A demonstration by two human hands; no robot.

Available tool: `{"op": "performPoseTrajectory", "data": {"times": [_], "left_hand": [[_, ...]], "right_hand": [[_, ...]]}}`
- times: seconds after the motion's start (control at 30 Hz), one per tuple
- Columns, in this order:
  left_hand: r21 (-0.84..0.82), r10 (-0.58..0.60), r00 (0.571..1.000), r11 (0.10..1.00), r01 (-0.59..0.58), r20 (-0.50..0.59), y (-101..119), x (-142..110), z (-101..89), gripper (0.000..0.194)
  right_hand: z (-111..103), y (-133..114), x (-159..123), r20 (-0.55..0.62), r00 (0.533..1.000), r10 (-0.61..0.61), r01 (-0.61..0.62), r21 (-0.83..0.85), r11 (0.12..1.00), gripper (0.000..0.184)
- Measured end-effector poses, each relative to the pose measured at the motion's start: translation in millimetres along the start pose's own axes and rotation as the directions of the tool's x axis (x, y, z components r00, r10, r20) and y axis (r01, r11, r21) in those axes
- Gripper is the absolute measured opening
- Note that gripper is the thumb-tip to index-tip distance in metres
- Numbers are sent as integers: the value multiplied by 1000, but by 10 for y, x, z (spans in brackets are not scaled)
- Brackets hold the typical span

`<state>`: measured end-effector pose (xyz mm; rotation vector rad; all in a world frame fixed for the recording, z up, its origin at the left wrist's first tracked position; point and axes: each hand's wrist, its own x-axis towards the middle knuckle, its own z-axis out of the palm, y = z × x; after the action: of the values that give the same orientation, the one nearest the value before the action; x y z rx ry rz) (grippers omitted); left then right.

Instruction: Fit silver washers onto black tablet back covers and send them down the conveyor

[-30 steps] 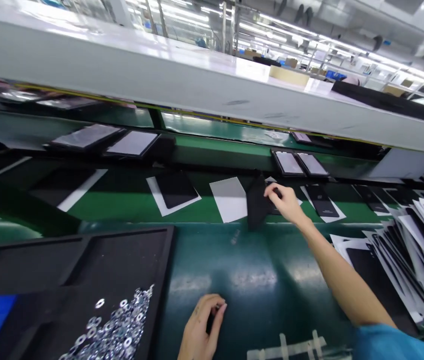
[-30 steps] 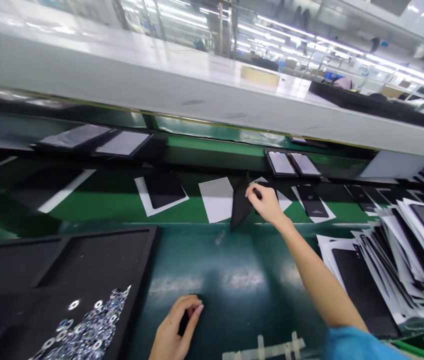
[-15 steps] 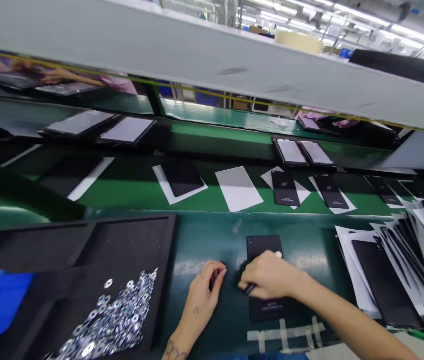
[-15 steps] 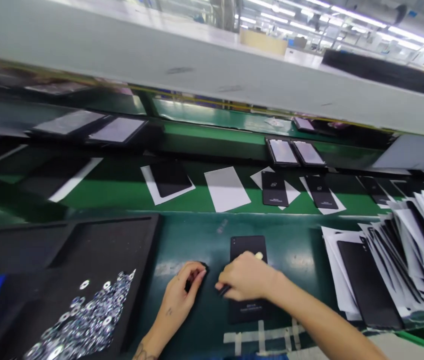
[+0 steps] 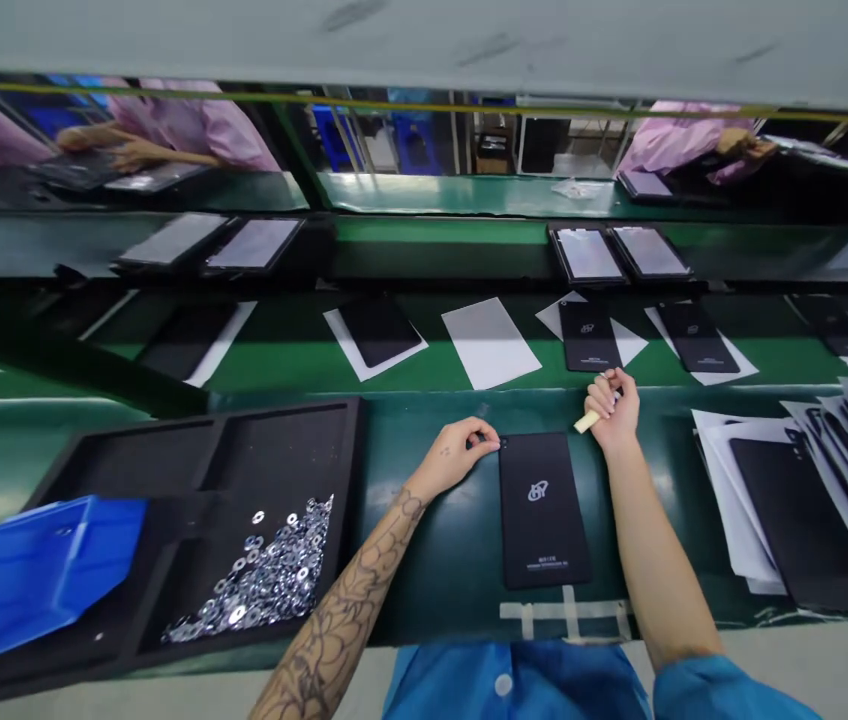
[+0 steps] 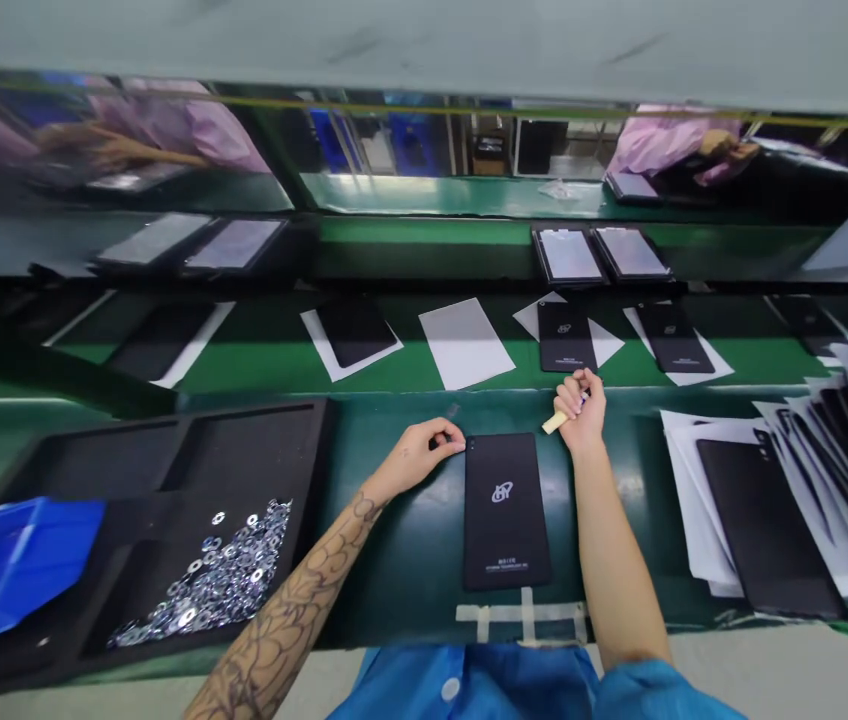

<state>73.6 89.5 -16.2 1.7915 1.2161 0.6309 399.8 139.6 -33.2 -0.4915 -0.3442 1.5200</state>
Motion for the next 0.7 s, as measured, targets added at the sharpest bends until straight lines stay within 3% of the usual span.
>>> {"op": "performPoseTrajectory", "data": {"times": [0.23, 0.4, 0.7], "left_hand": [[147, -44, 984, 989, 18, 172, 114, 253, -67, 13], [259, -135, 947, 964, 58, 290, 284, 415, -136, 8], [265, -237, 884, 955, 135, 402, 387, 608, -165, 5]], "right_hand": [[131, 173, -23, -29, 999, -30, 23, -228, 973, 29], [164, 205, -25, -25, 998, -64, 55, -264, 963, 31], [184, 206, -62, -16, 995, -95, 86, -304, 949, 31]]}}
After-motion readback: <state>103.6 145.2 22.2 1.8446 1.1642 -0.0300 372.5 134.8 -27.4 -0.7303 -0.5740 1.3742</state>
